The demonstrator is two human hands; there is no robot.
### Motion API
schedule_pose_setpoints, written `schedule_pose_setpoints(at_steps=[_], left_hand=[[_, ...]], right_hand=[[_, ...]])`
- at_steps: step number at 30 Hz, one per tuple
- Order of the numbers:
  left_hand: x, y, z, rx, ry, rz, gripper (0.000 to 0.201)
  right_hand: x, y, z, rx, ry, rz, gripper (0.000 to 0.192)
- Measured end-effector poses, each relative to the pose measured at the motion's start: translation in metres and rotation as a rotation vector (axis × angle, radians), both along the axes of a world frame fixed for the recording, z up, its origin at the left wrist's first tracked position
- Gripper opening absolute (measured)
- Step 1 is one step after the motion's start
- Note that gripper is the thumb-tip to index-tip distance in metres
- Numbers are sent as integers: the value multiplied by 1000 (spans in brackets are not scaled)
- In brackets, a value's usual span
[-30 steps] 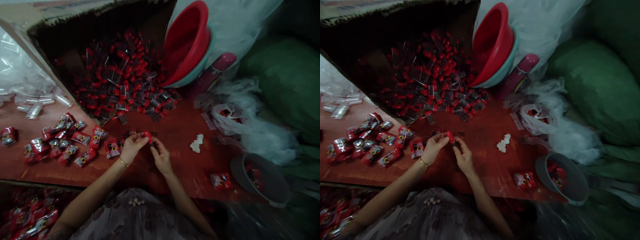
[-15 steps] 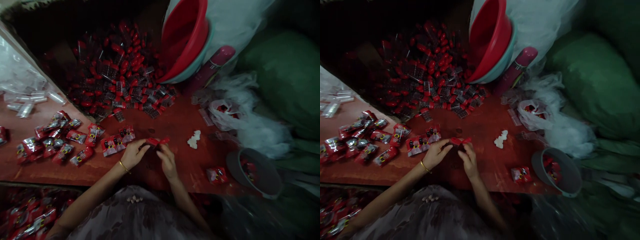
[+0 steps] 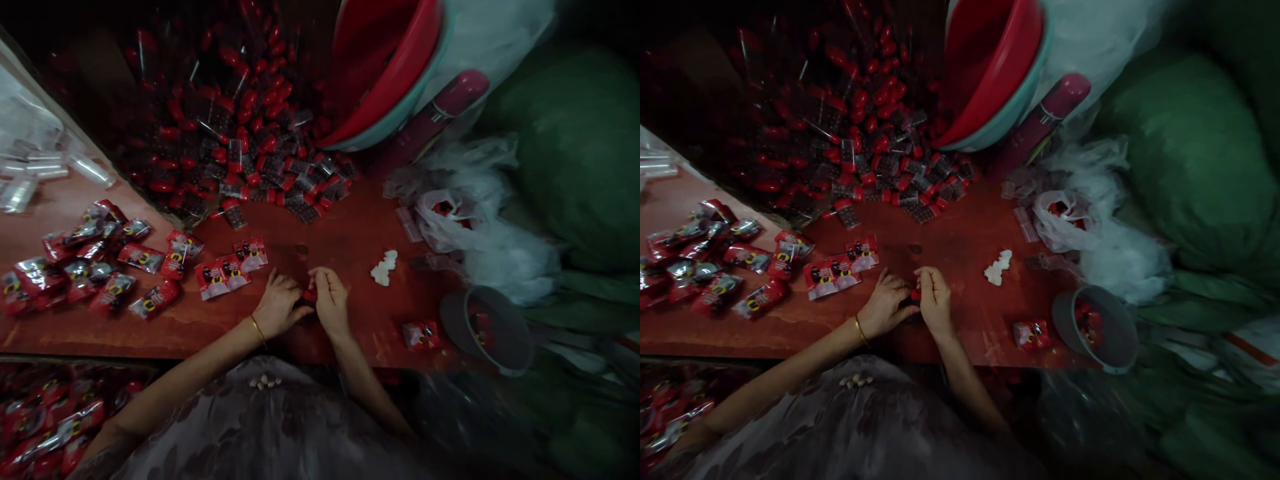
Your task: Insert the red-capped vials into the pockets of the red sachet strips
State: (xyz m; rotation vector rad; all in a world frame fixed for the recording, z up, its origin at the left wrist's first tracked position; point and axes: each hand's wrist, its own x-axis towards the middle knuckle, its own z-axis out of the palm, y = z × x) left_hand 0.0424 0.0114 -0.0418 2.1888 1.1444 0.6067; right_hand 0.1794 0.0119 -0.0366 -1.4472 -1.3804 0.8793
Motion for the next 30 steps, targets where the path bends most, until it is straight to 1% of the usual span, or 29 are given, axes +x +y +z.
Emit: schedule_pose_setpoints(at_steps=[2, 3, 4, 5, 8, 10, 11, 13, 15, 18, 23, 25, 28, 30], left_hand=[[0, 2, 2, -55, -116, -27, 23], [0, 4, 3, -112, -188, -31, 23], [1, 5, 4, -199, -270, -26, 25], [1, 5, 5, -323, -360, -21, 27], [4, 6, 4, -768, -662, -27, 34], [5, 5, 3, -968, -844, -35, 35], [5, 5, 2, -1027, -906, -35, 35], [4, 5, 3, -1078, -955, -38, 31], [3, 6, 4, -1037, -918, -46, 31], [2, 6, 4, -865, -811, -33, 36], [3, 6, -1, -605, -636, 8, 36], [3, 5, -4, -499, -572, 53, 36], [2, 3, -7, -339, -492, 131, 30], [2, 3, -11, -232, -464, 155, 27]], right_hand=[[1, 0, 1, -61, 101, 5, 23], [2, 1, 2, -84, 139, 19, 23], [4, 2, 4, -107, 166, 35, 22], [5, 4, 6, -129, 184, 50, 23], [8, 8, 11, -190, 199, 70, 28], [8, 10, 12, -215, 211, 66, 31], [7, 11, 12, -221, 222, 59, 32], [6, 12, 10, -218, 253, 41, 31], [4, 12, 9, -200, 267, 27, 29], [3, 11, 8, -171, 239, 24, 29], [3, 10, 11, -130, 140, 53, 31], [2, 8, 16, -72, 28, 78, 31], [1, 4, 27, 65, -259, 130, 23], [0, 1, 32, 119, -438, 163, 22]])
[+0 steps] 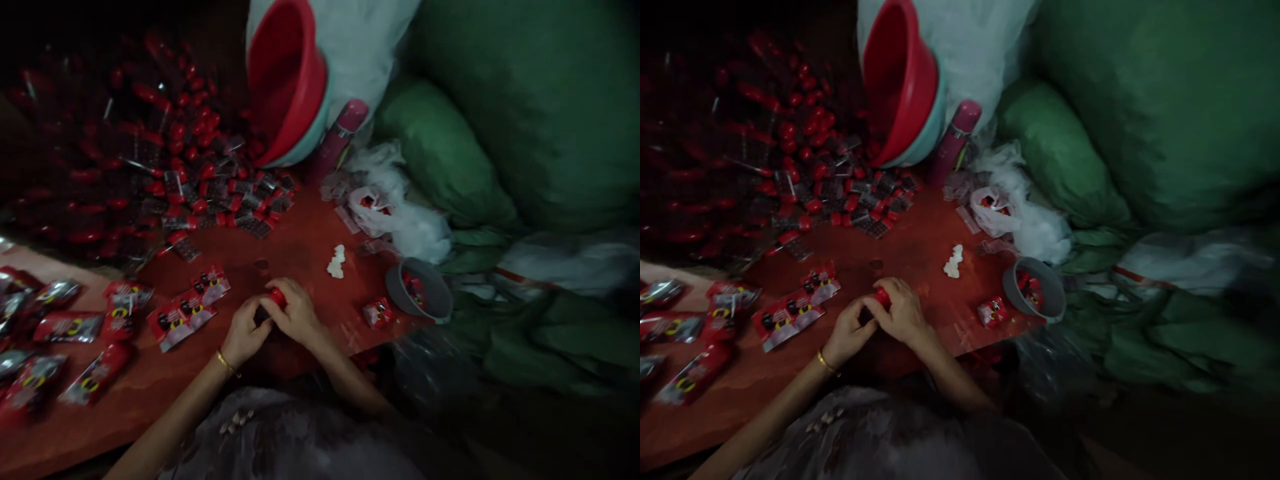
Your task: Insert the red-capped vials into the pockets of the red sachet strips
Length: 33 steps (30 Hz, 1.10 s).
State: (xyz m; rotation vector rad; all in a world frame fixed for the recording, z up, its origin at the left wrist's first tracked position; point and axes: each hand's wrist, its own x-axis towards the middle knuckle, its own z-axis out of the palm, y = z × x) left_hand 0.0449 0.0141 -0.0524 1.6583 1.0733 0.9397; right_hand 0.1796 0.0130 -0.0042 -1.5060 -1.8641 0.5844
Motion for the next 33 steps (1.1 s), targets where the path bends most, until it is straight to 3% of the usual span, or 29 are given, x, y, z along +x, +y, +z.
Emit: schedule_pose_setpoints(at_steps=[3, 9, 16, 20, 23, 27, 30, 33], left_hand=[[1, 0, -5, 128, 39, 28, 27], [3, 1, -3, 268, 173, 10, 24], [2, 6, -6, 252, 169, 8, 25], [-1, 5, -4, 101, 162, -47, 27], [-2, 3, 1, -24, 123, -70, 30], [2, 4, 8, -171, -3, -83, 29], [13, 6, 15, -261, -96, -75, 29], [25, 10, 20, -328, -154, -65, 30]], right_hand=[[1, -3, 2, -25, -116, 7, 22], [11, -1, -6, -98, -97, -13, 18], [6, 0, 4, -115, -177, -5, 18], [12, -4, 8, -131, -172, 0, 20], [56, 4, 19, -127, -283, -206, 26], [158, 31, 42, -300, -807, -620, 31], [224, 54, 50, -490, -969, -685, 30], [258, 73, 45, -608, -986, -653, 27]])
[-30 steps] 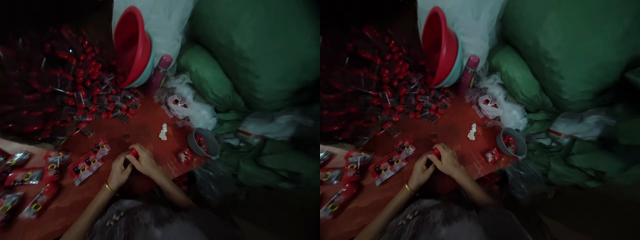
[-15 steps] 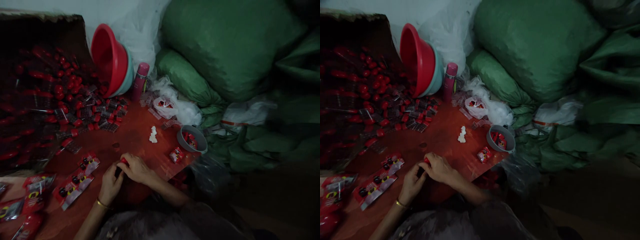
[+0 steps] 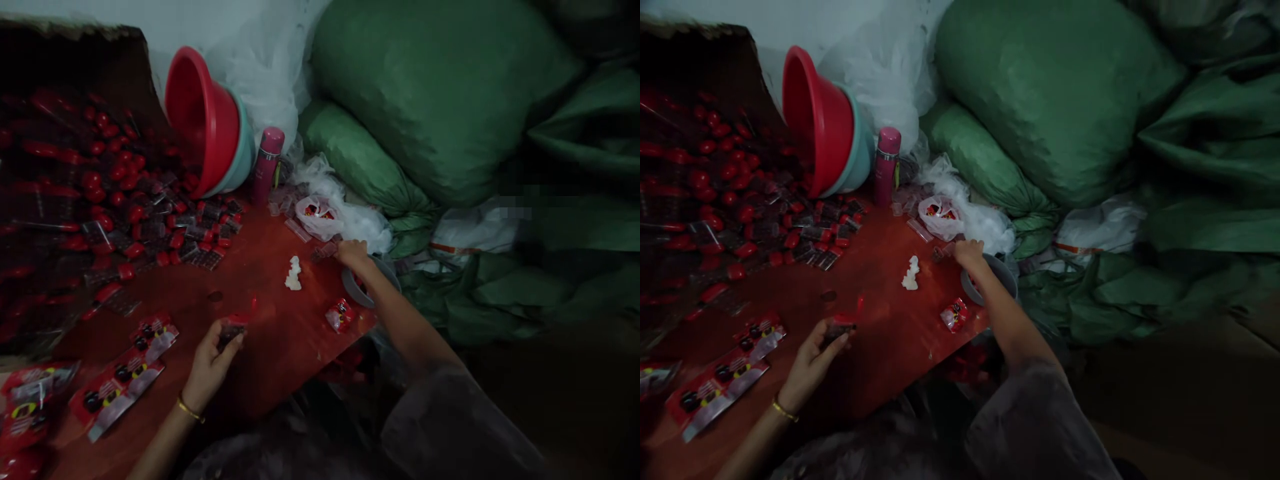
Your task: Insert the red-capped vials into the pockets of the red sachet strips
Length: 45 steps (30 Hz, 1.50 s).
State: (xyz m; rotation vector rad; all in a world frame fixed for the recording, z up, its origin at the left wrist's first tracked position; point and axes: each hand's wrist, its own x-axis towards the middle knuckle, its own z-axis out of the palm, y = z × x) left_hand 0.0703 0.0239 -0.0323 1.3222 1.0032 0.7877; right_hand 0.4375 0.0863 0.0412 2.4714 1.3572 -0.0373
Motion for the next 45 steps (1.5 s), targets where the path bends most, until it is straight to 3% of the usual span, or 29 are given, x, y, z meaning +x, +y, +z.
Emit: schedule_pose_setpoints(at_steps=[9, 12, 16, 17, 19, 22, 25, 27, 33, 38, 45], left_hand=[[28, 12, -5, -41, -25, 66, 28], [35, 13, -3, -49, -33, 67, 25], [41, 14, -3, -64, -41, 51, 25], [42, 14, -4, -63, -42, 43, 25], [44, 14, -6, -65, -51, 28, 26], [48, 14, -8, -62, -59, 3, 26], [50, 11, -6, 7, -12, -36, 22], [49, 9, -5, 56, 34, -54, 19], [46, 3, -2, 96, 54, -63, 17], [47, -1, -4, 113, 74, -76, 16], [47, -6, -1, 125, 80, -76, 14]], right_hand=[[17, 22, -26, -105, 84, -43, 32], [18, 23, -23, -95, 98, -53, 32], [4, 15, -5, -10, 116, -22, 29], [-6, 10, 1, 51, 146, 7, 28], [-33, -5, 10, 347, 395, 148, 25], [-85, -32, 16, 584, 744, 484, 16], [-128, -49, 14, 597, 815, 787, 7], [-142, -54, 11, 558, 836, 890, 5], [-145, -54, 5, 455, 864, 933, 7], [-147, -60, 2, 441, 864, 922, 8], [-144, -63, 6, 410, 792, 1021, 13]])
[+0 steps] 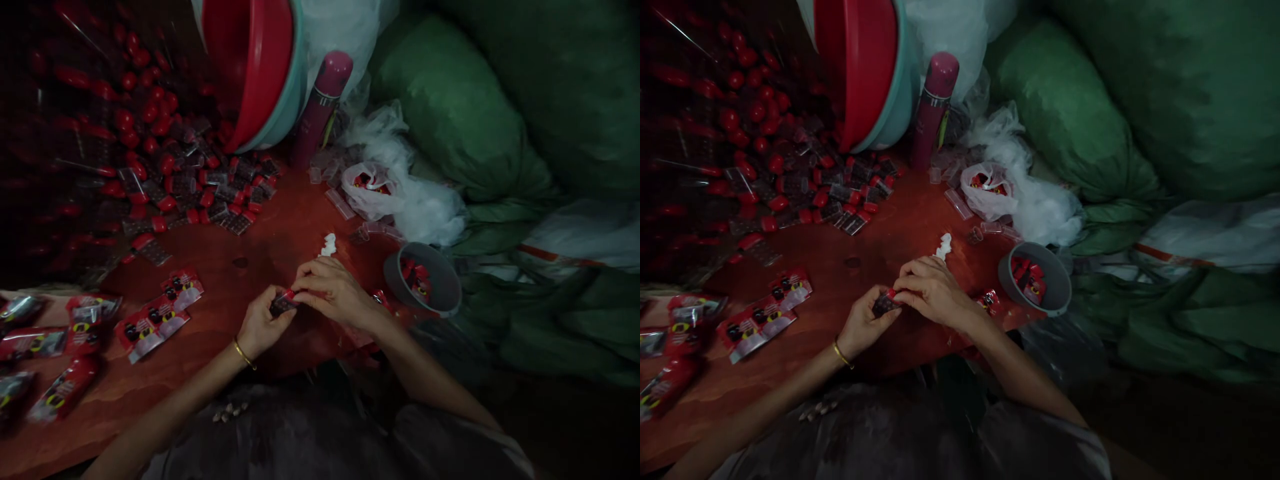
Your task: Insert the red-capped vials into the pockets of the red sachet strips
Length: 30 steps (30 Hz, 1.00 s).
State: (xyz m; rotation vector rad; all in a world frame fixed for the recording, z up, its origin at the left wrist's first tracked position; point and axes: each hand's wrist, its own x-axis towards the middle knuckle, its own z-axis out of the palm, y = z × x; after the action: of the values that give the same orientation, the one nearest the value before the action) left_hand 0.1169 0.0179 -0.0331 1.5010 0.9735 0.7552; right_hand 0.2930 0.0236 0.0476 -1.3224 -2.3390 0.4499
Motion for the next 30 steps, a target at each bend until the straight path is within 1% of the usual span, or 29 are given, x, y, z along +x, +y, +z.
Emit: schedule_pose_setpoints(at_steps=[4, 8, 10, 12, 14, 15, 18, 19, 22, 25, 27, 29, 30], left_hand=[[3, -1, 1, -34, -103, 0, 17], [5, -1, 3, -107, -211, -3, 21], [5, 0, 5, -151, -252, -2, 24], [4, 2, 8, -204, -295, 16, 27], [1, 5, 10, -241, -328, 43, 30], [0, 6, 10, -249, -334, 48, 31], [-4, 7, 10, -225, -321, 53, 31], [-5, 7, 10, -211, -315, 56, 31], [-7, 7, 11, -188, -307, 64, 28], [-9, 6, 13, -232, -322, 46, 28], [-10, 5, 12, -265, -324, 39, 29], [-10, 4, 9, -267, -316, 47, 30], [-10, 4, 7, -258, -314, 55, 30]], right_hand=[[-2, 0, 0, 45, 46, 19, 14], [-6, -4, 0, 11, 121, 4, 17], [-5, -6, 0, -2, 193, -65, 18], [-3, -9, -2, 21, 283, -193, 14], [-2, -13, -6, 25, 339, -301, 11], [-3, -16, -9, 2, 347, -322, 11], [-11, -28, -20, -132, 336, -277, 13], [-15, -32, -23, -153, 333, -268, 14], [-27, -42, -28, -135, 331, -296, 15], [-26, -44, -31, -143, 339, -344, 16], [-14, -39, -35, -159, 355, -428, 19], [8, -28, -41, -133, 339, -583, 25], [21, -21, -45, -97, 300, -689, 28]])
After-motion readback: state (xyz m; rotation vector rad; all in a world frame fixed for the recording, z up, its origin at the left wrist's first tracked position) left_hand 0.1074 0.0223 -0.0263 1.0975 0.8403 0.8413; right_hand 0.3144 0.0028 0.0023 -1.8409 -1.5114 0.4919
